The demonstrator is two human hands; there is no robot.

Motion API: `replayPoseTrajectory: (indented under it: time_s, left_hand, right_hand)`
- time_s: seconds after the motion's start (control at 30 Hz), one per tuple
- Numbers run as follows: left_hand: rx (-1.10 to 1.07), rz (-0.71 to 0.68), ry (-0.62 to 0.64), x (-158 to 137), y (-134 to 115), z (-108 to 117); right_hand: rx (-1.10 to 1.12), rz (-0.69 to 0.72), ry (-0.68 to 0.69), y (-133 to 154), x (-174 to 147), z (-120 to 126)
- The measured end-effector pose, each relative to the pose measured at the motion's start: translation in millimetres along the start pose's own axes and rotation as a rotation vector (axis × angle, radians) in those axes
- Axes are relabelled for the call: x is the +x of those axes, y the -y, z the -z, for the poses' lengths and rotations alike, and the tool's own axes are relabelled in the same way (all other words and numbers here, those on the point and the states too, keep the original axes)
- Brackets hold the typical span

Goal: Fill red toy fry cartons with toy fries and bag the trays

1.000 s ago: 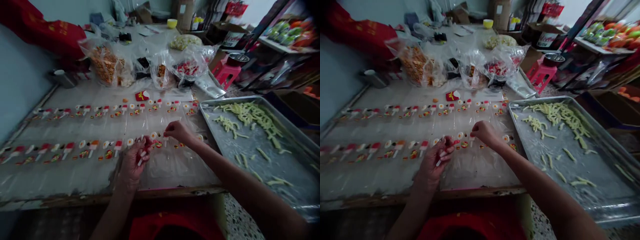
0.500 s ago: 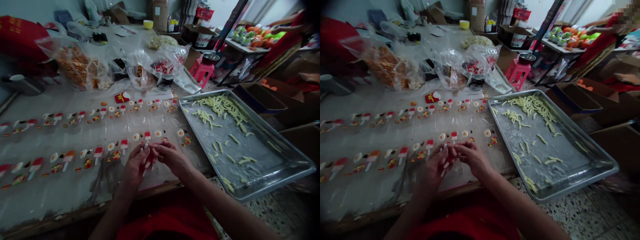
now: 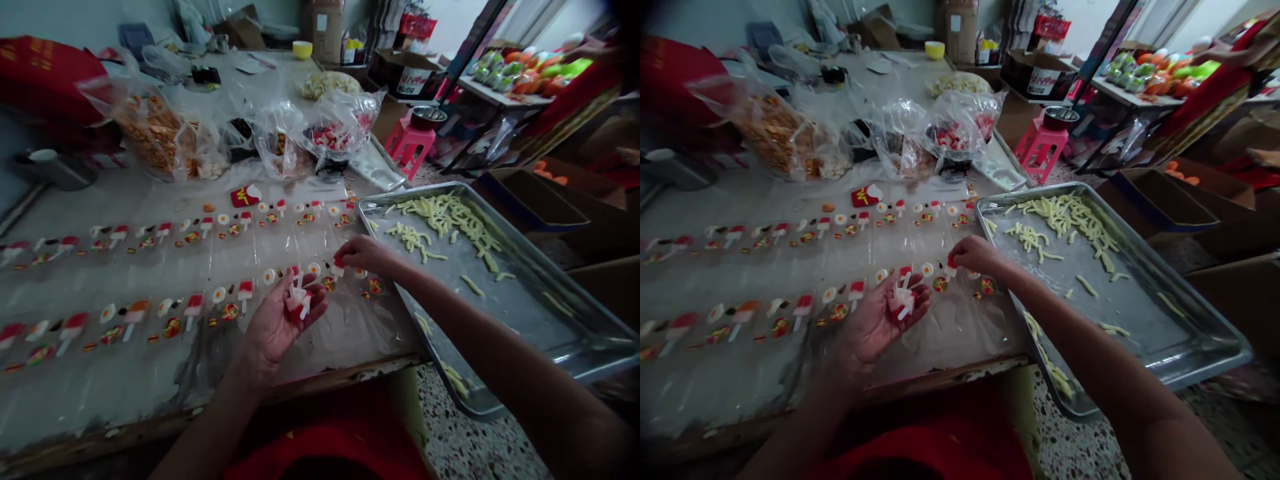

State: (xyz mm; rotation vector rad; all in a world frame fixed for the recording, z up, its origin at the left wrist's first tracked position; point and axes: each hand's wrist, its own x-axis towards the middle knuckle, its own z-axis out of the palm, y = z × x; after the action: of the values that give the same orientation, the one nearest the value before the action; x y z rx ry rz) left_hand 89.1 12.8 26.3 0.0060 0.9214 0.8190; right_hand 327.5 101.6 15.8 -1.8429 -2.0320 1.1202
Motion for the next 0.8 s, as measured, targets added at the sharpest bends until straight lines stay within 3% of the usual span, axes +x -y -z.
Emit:
replayPoseTrajectory:
  time_s: [0.13,0.2,0.4,0.53,0.7,0.8]
  left_hand:
    - [0.029,-0.026,-0.002,5.1,-1.9,1.8]
    - [0.043,-0.026,0.009,5.8,-1.6,1.3]
    - [0.042,0.008,0.132,10.4,-3.0,0.4]
    - [0.049,0.023,0.197,15.2,-2.5,6.9]
    - [0.080,0.062,0.228,17.1,0.1,9.4]
    - [0.081,0.084,0.228,17.9,8.2,6.6]
  right_hand:
    - [-0.052,0.057,0.099,1.9,5.2,4.8]
    - [-0.105,0.098,0.085,0.2,4.8,3.2]
    - [-0.302,0.154,-0.283,-5.7,-6.5,-27.2]
    - [-0.335,0.129,-0.281,-6.9,-20.0,-40.0]
    - [-0.070,0.143,-0.395,13.2,-39.1,-33.2]
    - [0.287,0.143,-0.235,32.8,-54.8,-44.8]
